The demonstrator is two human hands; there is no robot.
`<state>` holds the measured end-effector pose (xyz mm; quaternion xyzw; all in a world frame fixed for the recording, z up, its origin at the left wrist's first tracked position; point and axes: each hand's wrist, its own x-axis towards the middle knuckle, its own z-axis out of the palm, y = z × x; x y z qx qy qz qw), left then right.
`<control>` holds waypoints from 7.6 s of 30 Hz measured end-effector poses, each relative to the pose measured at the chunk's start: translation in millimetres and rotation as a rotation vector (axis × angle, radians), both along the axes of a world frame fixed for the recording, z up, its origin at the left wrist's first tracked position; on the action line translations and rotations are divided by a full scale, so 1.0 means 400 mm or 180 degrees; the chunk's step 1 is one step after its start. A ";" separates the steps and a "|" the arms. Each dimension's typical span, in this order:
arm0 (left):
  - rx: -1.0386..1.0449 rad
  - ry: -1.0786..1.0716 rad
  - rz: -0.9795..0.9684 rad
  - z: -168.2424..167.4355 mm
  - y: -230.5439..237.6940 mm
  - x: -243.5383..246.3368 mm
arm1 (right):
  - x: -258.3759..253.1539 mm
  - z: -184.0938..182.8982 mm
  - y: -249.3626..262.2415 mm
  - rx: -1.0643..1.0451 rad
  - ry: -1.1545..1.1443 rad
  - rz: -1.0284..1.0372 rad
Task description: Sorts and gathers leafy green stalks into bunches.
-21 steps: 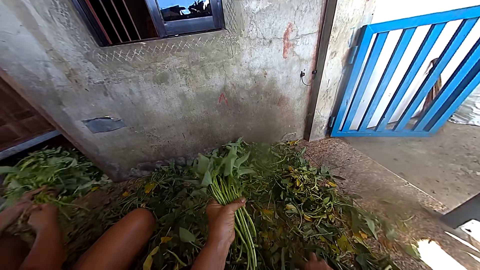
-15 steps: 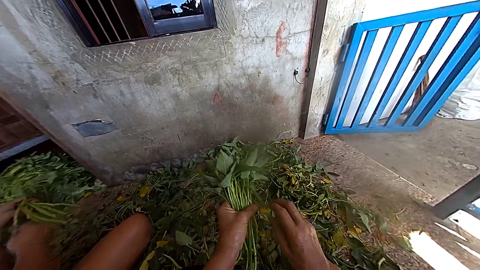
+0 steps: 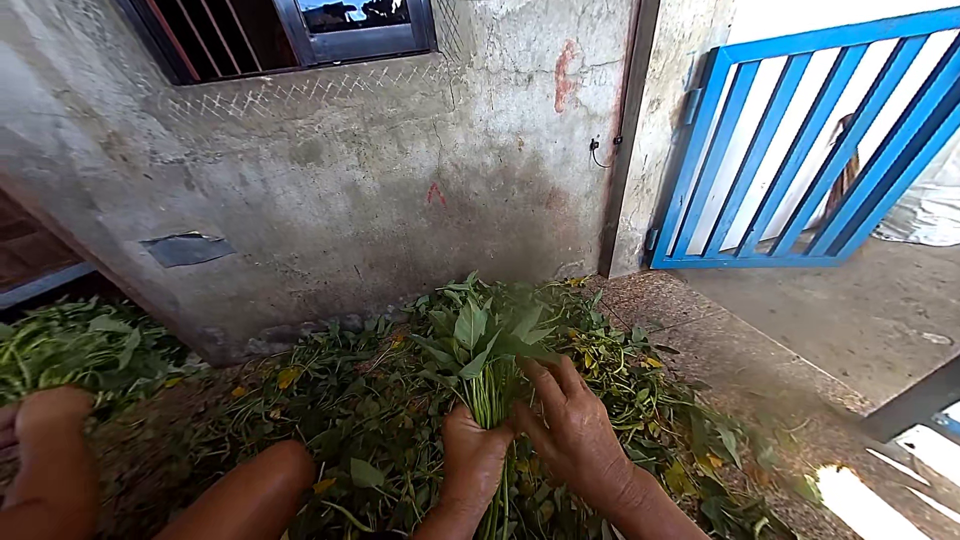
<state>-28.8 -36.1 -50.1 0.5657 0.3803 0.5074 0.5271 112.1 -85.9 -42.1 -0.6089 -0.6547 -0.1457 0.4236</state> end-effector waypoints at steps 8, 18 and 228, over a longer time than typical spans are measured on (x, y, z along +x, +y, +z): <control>0.0197 -0.0008 -0.0021 -0.004 -0.001 0.005 | -0.003 0.027 -0.004 0.0009 0.0042 -0.0115; 0.0209 0.0223 0.0204 0.003 0.000 0.004 | 0.005 0.033 -0.014 -0.0196 -0.0011 -0.0017; -0.1773 -0.0300 0.0571 0.030 0.022 -0.013 | 0.135 -0.272 -0.200 -0.1157 0.3894 0.0947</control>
